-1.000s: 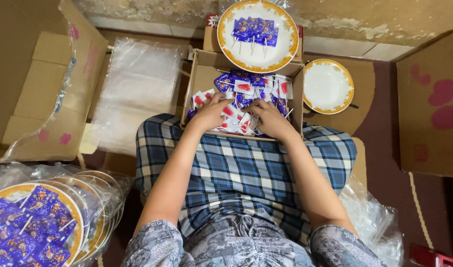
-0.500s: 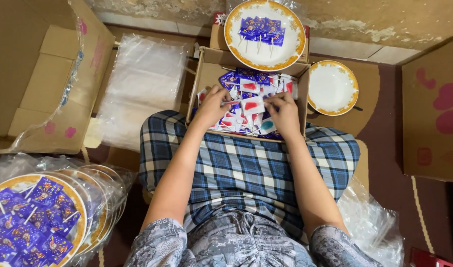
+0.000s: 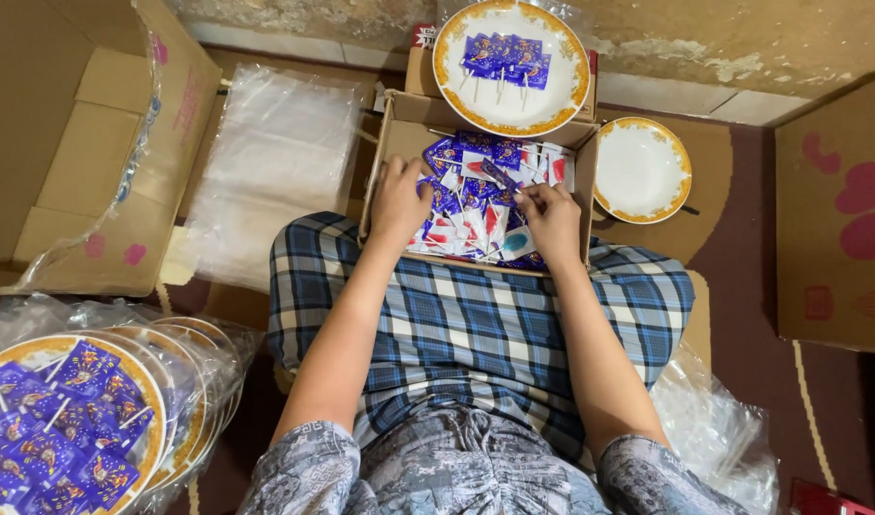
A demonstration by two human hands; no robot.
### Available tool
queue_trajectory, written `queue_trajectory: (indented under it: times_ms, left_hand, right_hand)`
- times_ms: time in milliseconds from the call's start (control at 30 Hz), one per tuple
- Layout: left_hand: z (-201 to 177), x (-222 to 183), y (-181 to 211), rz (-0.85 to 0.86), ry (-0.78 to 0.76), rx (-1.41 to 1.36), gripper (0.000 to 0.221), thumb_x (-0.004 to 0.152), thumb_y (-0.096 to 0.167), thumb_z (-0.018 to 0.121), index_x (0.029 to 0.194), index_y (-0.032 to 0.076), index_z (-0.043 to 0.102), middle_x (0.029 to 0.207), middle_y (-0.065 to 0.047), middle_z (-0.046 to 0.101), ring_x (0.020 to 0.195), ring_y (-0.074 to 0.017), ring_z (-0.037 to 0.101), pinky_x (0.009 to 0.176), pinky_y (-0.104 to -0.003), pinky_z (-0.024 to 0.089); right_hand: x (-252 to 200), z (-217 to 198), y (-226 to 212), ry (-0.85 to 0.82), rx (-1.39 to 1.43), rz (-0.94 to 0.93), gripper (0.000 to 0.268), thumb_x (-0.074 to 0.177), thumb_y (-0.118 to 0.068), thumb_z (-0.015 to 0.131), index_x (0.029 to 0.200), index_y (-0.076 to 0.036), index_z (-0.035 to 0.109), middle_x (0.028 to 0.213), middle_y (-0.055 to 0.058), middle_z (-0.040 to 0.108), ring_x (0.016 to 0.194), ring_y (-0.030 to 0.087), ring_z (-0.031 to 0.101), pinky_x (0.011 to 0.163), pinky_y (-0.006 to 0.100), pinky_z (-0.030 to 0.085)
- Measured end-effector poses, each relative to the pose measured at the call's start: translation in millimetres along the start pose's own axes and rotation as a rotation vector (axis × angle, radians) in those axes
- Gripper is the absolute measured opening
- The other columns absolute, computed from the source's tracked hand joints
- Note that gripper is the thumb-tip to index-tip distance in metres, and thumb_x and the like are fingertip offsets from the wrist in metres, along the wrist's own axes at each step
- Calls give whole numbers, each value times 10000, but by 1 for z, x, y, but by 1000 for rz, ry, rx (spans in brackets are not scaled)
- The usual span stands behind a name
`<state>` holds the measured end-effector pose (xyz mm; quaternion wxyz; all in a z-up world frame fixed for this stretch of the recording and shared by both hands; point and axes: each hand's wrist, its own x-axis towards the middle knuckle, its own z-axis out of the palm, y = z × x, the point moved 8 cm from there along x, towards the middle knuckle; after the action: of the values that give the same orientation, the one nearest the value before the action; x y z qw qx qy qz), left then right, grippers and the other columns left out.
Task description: Arranging small blue sachets onto a decorative plate in a circular pattern for packaging.
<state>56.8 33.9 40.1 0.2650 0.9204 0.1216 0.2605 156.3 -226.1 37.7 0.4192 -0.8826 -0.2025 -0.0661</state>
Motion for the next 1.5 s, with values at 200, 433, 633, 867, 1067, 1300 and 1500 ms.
queue_trajectory:
  times_ms: [200,433,633,867,1067,1300,1500]
  left_hand:
    - [43,-14,-3,-21,-410,213,420,884,468,672,1265,293,670,1147,-43,681,1173,-311,579,995,-548,427]
    - [29,-13,14,-6,-444,286,568,962,403,623,1472,164,546,1543,-91,482,1414,-344,317,1065,-673,274]
    - [4,-5,19,-31,-228,272,585,774,196,794,1294,65,561,1235,-146,476,1151,-383,474,877,-524,470]
    - [50,-18,-27,-41,-255,299,222,835,219,658,1049,170,688,972,-79,592,893,-355,675,763,-487,524]
    - [47,-11,-16,-30,-238,192,142,848,214,628,968,142,651,831,-111,689,771,-404,729,744,-513,548]
    - [-44,-14,39,94,158,-60,46,941,140,658,931,105,686,780,-72,642,759,-308,704,672,-386,564]
    - [-79,-17,30,-273,274,-509,119,943,37,673,1036,86,728,979,-156,780,952,-306,753,788,-386,597]
  right_hand:
    - [-2,-3,-6,-25,5,6,115,924,-244,824,951,-139,785,731,66,604,756,298,697,742,398,552]
    - [-2,-5,-3,-4,7,34,114,921,-261,824,940,-157,783,731,70,631,777,295,706,746,396,551]
    - [-3,-12,-4,22,20,38,120,942,-237,806,905,-125,781,814,98,581,798,324,680,779,395,541]
    - [-3,7,15,-55,-54,49,115,917,-239,804,955,-131,804,850,107,569,825,368,688,781,437,556]
    - [-3,6,14,-50,-45,50,114,915,-248,804,974,-151,806,834,101,562,819,372,692,776,430,557]
    - [-7,-15,-22,33,84,-27,94,950,-180,788,1036,-147,768,824,62,514,805,330,680,791,417,553]
    - [-4,-39,-31,188,147,-92,67,983,-115,770,1044,-136,754,836,36,518,762,258,655,703,340,524]
